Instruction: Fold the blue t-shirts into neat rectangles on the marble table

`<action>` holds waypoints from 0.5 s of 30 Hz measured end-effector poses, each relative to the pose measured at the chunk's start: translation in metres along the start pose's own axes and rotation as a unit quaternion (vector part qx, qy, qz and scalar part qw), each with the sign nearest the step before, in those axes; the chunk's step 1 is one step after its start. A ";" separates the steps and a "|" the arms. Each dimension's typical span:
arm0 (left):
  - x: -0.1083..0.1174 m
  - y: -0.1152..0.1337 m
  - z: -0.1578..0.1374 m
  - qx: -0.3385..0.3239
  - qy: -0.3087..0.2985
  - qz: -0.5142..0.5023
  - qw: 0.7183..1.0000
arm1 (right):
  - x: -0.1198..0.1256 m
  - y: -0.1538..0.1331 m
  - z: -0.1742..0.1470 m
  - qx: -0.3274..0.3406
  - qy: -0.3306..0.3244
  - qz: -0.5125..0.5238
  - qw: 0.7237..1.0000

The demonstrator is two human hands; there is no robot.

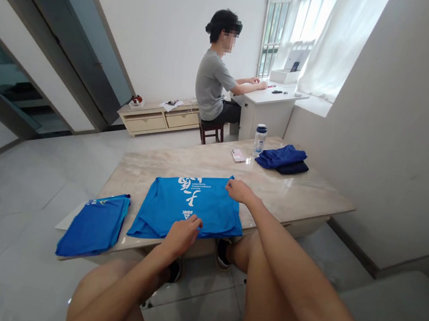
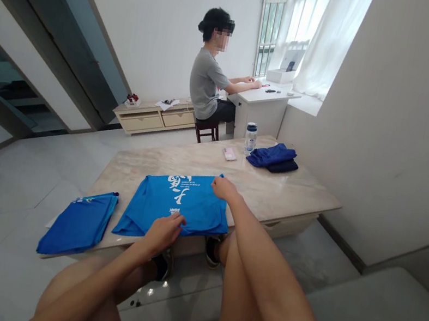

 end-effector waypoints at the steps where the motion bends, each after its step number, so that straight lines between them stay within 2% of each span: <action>1: 0.005 0.021 0.016 -0.009 0.009 -0.017 1.000 | 0.006 0.005 0.001 -0.014 0.012 -0.007 1.000; 3: 0.010 0.053 0.048 0.003 0.008 -0.048 0.999 | 0.014 0.016 -0.001 -0.043 0.035 -0.004 0.998; 6: 0.005 0.082 0.089 0.053 -0.015 -0.087 0.995 | 0.014 0.039 -0.006 -0.092 0.021 0.008 0.996; 10: -0.013 0.098 0.121 0.120 -0.033 -0.131 0.983 | 0.004 0.068 -0.007 -0.159 -0.031 0.053 0.985; 13: -0.022 0.103 0.130 0.155 -0.029 -0.151 0.976 | -0.002 0.081 -0.003 -0.192 -0.033 0.089 0.977; 15: -0.024 0.104 0.132 0.154 -0.029 -0.164 0.974 | -0.008 0.086 0.000 -0.209 -0.037 0.111 0.971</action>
Point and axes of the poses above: each hand's wrist, its own z-axis towards the middle knuckle, its own x-axis out of the back of the hand, y = z × x, the point moved 6 cm from there along z, towards the middle knuckle, and after that the axes turned 3 degrees about -y, right-handed, at the moved point
